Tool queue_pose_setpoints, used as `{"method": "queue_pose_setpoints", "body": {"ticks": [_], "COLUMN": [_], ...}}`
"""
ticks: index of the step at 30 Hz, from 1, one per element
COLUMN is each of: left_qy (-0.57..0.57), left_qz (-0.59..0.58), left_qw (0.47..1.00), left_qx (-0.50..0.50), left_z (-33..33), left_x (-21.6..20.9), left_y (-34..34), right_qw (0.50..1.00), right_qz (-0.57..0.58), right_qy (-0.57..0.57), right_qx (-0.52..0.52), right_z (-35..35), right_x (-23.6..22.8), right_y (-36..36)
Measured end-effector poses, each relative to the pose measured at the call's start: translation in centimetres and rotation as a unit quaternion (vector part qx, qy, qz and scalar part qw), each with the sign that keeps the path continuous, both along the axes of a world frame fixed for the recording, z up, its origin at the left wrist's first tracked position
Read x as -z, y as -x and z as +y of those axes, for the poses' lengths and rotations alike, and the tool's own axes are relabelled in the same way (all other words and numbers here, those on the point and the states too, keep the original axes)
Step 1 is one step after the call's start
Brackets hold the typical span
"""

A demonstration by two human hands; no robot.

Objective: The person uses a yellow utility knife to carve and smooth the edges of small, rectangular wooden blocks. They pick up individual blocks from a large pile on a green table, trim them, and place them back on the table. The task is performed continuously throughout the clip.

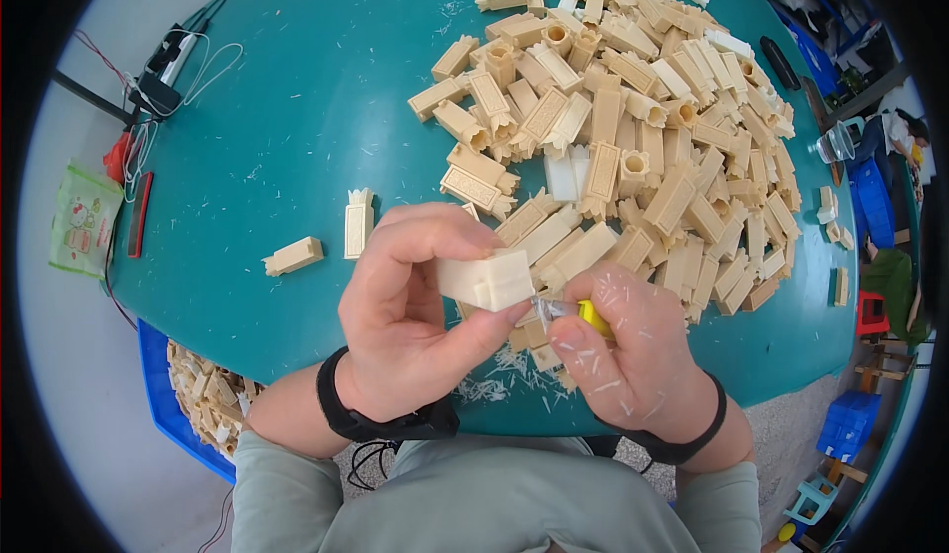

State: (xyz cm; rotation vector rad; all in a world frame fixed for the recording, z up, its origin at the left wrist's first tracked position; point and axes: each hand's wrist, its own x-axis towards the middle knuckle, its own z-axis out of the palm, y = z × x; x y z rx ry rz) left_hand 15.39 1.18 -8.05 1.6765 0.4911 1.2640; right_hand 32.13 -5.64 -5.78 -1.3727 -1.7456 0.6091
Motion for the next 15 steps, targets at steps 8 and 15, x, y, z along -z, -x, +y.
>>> {"method": "queue_pose_setpoints", "body": {"ticks": [8,15], "left_qy": [0.01,0.013], "left_qz": [-0.002,0.008], "left_qw": [1.0,1.0], "left_qx": [-0.005,0.008], "left_z": [-0.2,-0.27], "left_x": [0.03,-0.08], "left_y": [0.0,-0.01], "right_qw": [1.0,0.999], "right_qz": [-0.017,-0.042], "right_qy": [-0.003,-0.03], "right_qx": [0.008,0.012], "right_z": [0.01,0.17], "right_x": [0.19,0.35], "right_y": [-0.05,-0.21]}}
